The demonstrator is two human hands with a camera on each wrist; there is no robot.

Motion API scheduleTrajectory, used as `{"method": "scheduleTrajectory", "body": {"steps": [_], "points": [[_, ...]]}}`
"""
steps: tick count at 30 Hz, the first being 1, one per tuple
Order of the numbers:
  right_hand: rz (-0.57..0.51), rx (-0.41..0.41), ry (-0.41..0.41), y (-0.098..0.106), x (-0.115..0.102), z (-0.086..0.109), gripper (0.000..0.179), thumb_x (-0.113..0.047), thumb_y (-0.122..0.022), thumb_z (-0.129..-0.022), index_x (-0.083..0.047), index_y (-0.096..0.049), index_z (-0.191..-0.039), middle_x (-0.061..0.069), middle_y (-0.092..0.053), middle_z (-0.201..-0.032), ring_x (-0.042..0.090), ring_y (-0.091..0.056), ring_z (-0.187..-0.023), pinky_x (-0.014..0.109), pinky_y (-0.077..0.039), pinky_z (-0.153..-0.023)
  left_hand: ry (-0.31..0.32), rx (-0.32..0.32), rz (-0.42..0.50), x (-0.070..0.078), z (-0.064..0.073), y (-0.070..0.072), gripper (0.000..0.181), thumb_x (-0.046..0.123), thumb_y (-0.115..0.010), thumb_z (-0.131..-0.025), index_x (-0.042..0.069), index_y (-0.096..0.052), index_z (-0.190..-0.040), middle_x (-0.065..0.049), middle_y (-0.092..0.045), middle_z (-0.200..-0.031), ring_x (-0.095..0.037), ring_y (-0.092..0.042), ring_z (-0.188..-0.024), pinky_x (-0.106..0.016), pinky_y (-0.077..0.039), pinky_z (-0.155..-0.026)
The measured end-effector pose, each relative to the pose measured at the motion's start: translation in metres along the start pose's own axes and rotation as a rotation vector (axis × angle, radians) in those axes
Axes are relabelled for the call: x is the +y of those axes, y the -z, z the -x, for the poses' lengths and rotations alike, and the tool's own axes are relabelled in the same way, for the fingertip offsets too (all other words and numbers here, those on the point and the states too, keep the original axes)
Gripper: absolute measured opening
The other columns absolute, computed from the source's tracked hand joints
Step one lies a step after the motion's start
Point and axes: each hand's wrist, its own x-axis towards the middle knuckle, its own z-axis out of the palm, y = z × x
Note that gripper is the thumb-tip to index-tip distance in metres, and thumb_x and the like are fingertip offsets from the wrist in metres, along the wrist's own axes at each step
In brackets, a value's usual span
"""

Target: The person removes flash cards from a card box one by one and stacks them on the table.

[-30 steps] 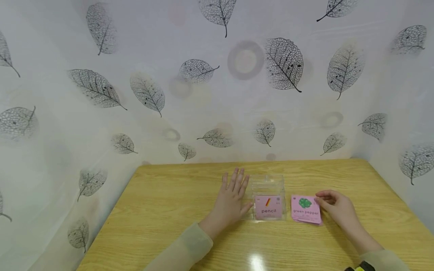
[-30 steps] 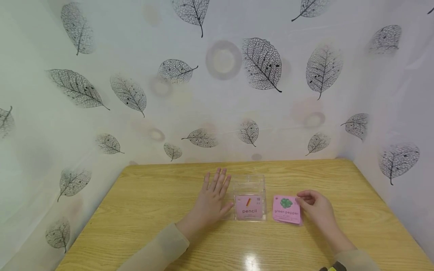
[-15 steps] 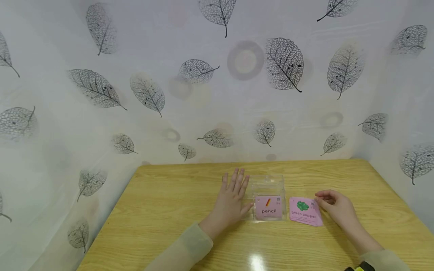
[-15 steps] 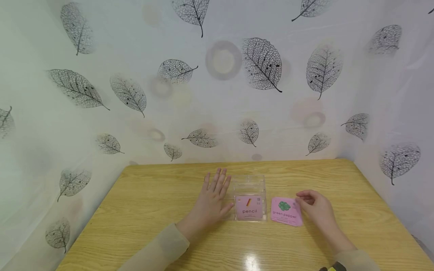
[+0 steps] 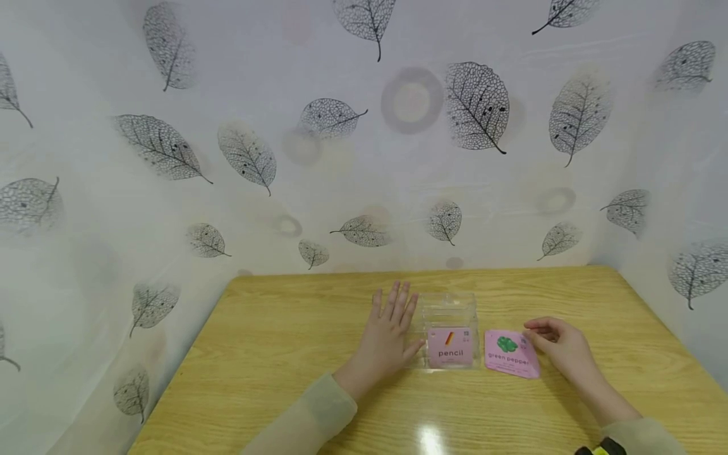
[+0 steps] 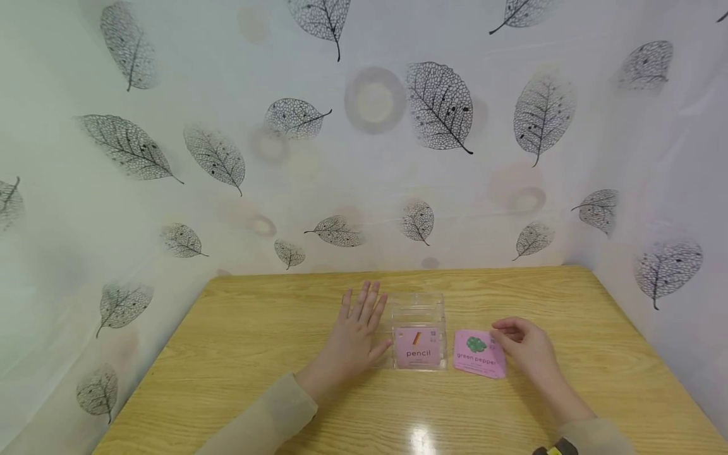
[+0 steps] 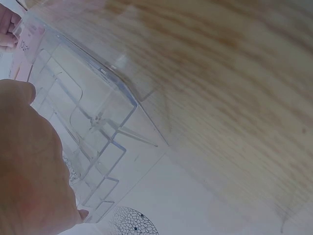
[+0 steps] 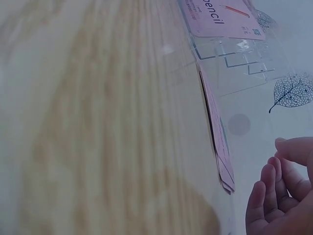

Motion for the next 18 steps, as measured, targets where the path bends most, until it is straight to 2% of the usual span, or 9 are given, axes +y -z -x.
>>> {"method": "scheduleTrajectory", "body": {"steps": [11,18], "points": [[-0.056,-0.027,0.001,-0.004,-0.006,0.0,0.034,-0.029,-0.066,-0.088,-0.002,-0.064,-0.108,0.011,-0.067,-0.096,-0.004,-0.055,-0.074,0.016,-0.05,-0.063,0.004,0.003,0.005,-0.001,-0.001,0.0,0.087,0.069,-0.01,-0.091,0.01,0.006,-0.151,-0.017,0.016,-0.156,-0.034,0.004,-0.145,-0.055,-0.01,-0.115],[-0.09,-0.03,0.041,-0.007,-0.011,0.0,0.028,-0.022,-0.067,-0.088,-0.001,-0.065,-0.106,0.01,-0.067,-0.095,-0.003,-0.055,-0.073,0.017,-0.051,-0.063,0.008,0.002,0.008,-0.001,-0.001,0.002,0.086,0.069,-0.011,-0.09,0.011,0.0,-0.152,-0.017,0.014,-0.157,-0.034,0.004,-0.145,-0.055,-0.008,-0.115]]}}
